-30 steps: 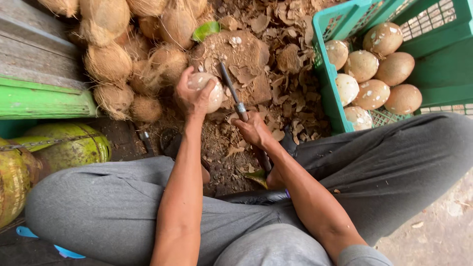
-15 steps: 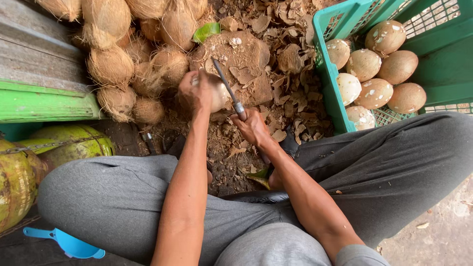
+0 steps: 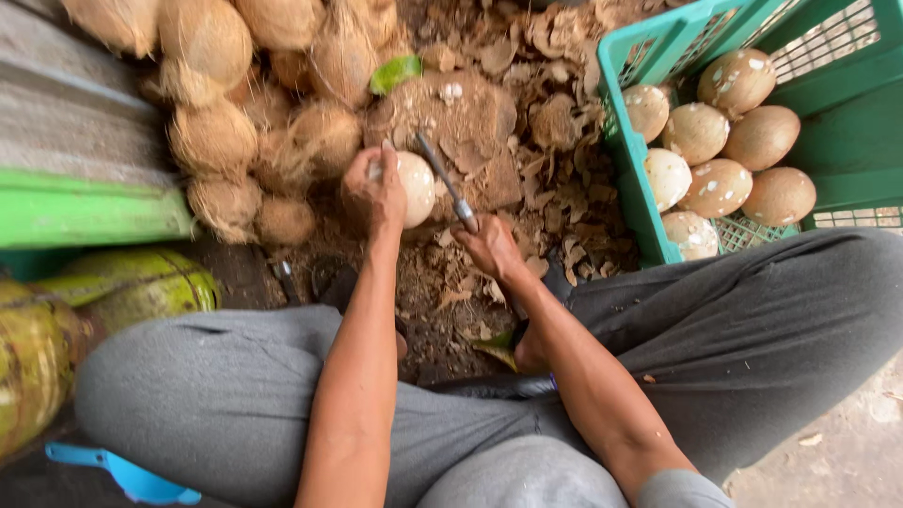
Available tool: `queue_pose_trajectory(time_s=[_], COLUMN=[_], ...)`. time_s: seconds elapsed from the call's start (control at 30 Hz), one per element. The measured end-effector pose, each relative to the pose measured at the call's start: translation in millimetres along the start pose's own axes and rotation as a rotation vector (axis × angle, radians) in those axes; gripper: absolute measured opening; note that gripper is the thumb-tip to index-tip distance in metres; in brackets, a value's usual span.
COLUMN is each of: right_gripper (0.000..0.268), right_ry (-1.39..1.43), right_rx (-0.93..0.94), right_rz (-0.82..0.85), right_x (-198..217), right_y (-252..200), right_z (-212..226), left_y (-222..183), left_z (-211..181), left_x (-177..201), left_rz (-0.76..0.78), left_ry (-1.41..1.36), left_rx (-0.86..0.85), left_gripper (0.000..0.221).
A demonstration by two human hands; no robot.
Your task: The person sits on the ground and uses a long metal peeler to remove the husk from a coconut. They rotate the coconut in their left hand while scraping with the tool in their right hand, accumulating husk debris on the floor.
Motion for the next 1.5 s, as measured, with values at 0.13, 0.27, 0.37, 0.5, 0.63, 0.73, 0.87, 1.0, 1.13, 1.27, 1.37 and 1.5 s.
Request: queue_pose_trajectory(time_s=[0.13, 0.27, 0.37, 0.5, 0.63, 0.73, 0.87, 1.0, 1.13, 1.27, 1.37, 1.5], right_gripper=[0.03, 0.034, 0.025, 0.015, 0.029, 0.022, 0.027, 0.036, 0.034, 0.029, 0.048, 0.026], right_ry=[0.144, 0.274, 0.225, 0.442, 0.486, 0.342, 0.214, 0.232, 0.286, 0.22, 0.041, 0.115], right_rx=[-0.11, 0.138, 0.047, -0.125, 0.154, 0.134, 0.086, 0.139, 0.12, 0.085, 0.12, 0.177], right_rz=[0.039, -0.227, -0.083, -0.057, -0.212, -0.204, -0.056, -0.18, -0.211, -0.039, -0.144, -0.068], right_x=[-3, 20, -3, 7, 26, 26, -16, -1, 10, -21, -7, -13], right_y=[-12, -16, -17, -7, -24, -7, -14, -11, -10, -15, -10, -18], right_z=[-7, 26, 21, 5, 6, 7, 3, 15, 17, 15, 19, 28], left_y=[-9, 4, -3, 4, -18, 6, -8, 2, -2, -10, 3, 1], left_z=[12, 17, 23, 29, 28, 0, 12, -15, 0, 5, -13, 27], left_x=[12, 3, 7, 1, 3, -9, 13, 11, 10, 14, 7, 20], left_rz=[-0.05, -0.056, -0.116, -0.122, -0.039, -0.081, -0.144, -0.114, -0.094, -0.08, -0.119, 0.001], left_ry=[0.334, 0.211, 0.182, 0.119, 0.038, 0.098, 0.109, -0.067, 0.159, 0.213, 0.164, 0.447], left_rx=[0.303, 0.229, 0.045, 0.034, 0.125, 0.0, 0.222, 0.054, 0.306, 0.247, -0.077, 0.249], left_gripper=[0.028, 0.027, 0.024, 0.024, 0.024, 0.026, 0.028, 0.027, 0.03, 0.032, 0.034, 0.042])
Point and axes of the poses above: each hand's wrist, its own y-axis towards the middle knuckle, its own x-axis out of the back of the hand, z = x × y, the point moved 10 cm from there along y, towards the middle knuckle, and after that the axes turned 13 degrees about -y, right-handed, at the moved point
